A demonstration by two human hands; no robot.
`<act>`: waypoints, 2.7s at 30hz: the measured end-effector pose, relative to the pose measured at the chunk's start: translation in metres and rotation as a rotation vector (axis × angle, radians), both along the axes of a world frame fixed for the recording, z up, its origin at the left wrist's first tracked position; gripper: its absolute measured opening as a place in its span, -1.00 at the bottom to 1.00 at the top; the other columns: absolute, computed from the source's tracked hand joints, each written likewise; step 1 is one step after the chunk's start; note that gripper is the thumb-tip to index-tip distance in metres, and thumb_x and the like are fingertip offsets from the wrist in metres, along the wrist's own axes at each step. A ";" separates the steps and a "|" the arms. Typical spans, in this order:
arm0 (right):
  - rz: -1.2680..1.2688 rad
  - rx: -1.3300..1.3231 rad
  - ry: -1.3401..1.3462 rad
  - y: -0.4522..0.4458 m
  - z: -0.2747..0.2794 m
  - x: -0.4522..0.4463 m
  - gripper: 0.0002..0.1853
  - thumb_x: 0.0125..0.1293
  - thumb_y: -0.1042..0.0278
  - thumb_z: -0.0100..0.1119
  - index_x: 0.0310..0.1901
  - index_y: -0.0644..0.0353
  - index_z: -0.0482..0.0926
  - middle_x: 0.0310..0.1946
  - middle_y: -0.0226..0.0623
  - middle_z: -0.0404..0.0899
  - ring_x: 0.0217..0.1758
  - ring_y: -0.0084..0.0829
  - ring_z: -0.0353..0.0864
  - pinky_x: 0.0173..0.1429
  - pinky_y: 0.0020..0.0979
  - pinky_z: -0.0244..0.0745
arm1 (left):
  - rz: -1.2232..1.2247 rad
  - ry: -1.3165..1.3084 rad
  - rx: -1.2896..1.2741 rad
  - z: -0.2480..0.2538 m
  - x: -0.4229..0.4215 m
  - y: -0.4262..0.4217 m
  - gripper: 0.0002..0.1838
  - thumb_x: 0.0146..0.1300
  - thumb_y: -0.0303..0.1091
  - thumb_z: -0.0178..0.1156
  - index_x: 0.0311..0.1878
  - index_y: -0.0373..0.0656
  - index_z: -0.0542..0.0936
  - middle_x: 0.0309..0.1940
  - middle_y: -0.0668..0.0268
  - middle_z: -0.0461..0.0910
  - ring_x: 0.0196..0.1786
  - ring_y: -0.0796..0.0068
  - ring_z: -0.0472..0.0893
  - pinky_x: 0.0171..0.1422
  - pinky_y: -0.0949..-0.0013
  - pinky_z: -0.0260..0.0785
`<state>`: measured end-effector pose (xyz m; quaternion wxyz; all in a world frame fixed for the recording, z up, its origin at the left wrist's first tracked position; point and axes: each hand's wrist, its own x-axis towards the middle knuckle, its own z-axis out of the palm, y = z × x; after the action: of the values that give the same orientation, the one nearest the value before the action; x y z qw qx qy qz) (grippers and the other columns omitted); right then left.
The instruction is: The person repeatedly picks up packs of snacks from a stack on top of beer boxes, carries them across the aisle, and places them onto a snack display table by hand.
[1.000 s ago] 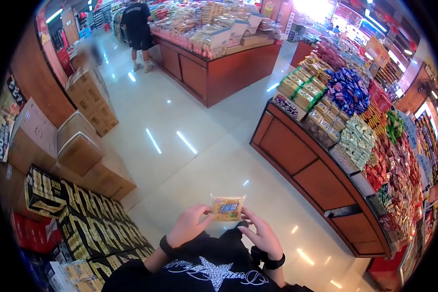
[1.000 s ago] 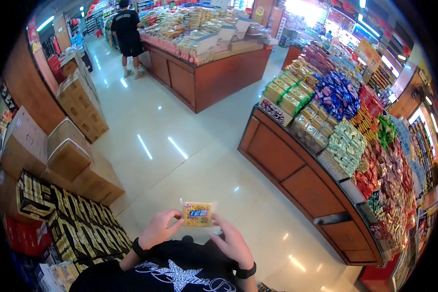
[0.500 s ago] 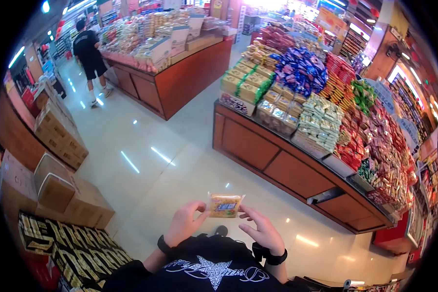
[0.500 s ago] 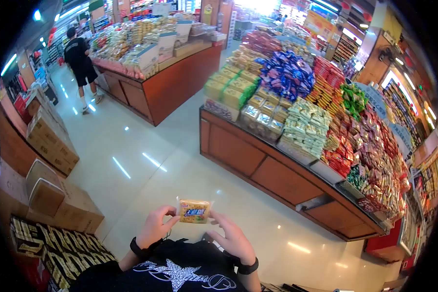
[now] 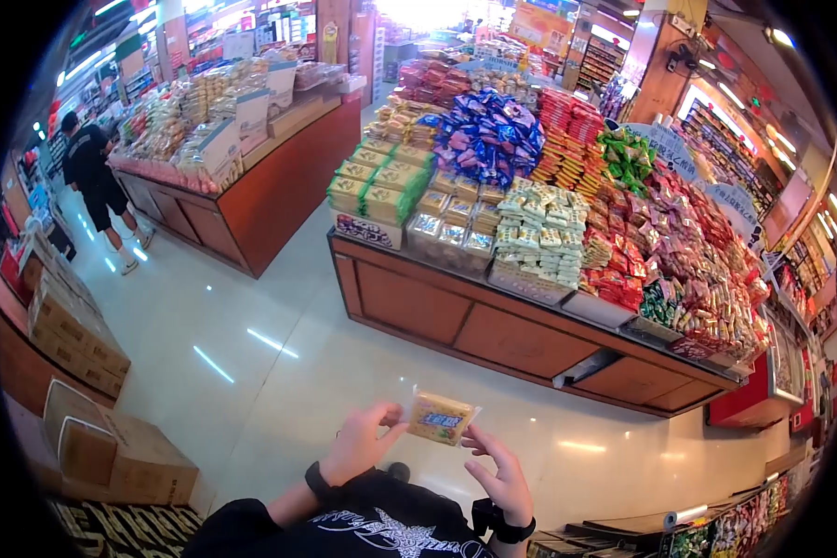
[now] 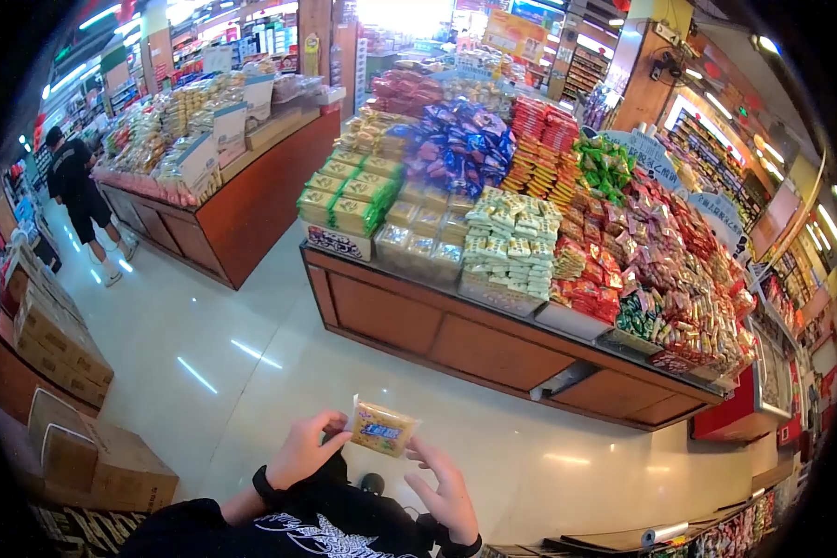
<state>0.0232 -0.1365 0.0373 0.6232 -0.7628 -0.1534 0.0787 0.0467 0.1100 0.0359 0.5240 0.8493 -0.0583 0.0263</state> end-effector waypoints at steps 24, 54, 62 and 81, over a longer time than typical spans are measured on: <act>-0.040 -0.022 0.017 0.091 0.001 0.242 -0.23 0.27 0.45 0.23 0.47 0.21 0.08 0.33 -0.06 0.37 0.34 -0.24 0.42 0.33 -0.26 0.31 | -0.007 -0.102 -0.150 -0.005 0.253 0.076 -0.63 0.21 -0.56 0.22 0.11 -0.23 0.52 -0.21 0.12 0.64 -0.17 0.31 0.67 -0.05 0.31 0.50; -0.009 -0.467 0.353 0.017 -0.172 0.578 -0.44 0.31 0.27 0.20 0.27 0.39 0.36 -0.06 0.00 0.56 -0.10 -0.23 0.58 0.01 -0.36 0.45 | -0.002 0.360 0.131 -0.182 0.556 -0.037 -0.37 0.18 -0.14 0.30 0.29 -0.20 0.44 -0.04 -0.05 0.49 0.08 -0.03 0.47 0.17 0.14 0.34; 0.052 -0.567 0.359 0.017 -0.154 0.603 -0.53 0.29 0.13 0.19 0.07 0.37 0.52 -0.17 0.08 0.58 -0.05 -0.04 0.57 0.04 -0.24 0.44 | 0.106 0.365 0.236 -0.186 0.549 -0.051 -0.33 0.19 -0.12 0.28 0.35 -0.13 0.37 0.04 -0.11 0.44 0.10 -0.09 0.45 0.17 0.11 0.35; 0.677 -0.564 0.099 0.119 -0.071 0.575 -0.65 0.35 0.12 0.11 -0.16 0.30 0.62 -0.44 0.02 0.62 -0.31 -0.10 0.67 -0.20 -0.27 0.49 | 0.860 0.269 0.091 -0.066 0.327 0.025 -0.48 0.31 -0.19 0.21 0.28 -0.18 0.42 0.15 0.08 0.47 0.19 0.16 0.48 0.29 0.21 0.33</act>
<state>0.5981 -0.0180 -0.0341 0.3364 -0.8053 -0.3371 0.3533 0.3739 0.1349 -0.0304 0.4305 0.8144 0.3673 0.1285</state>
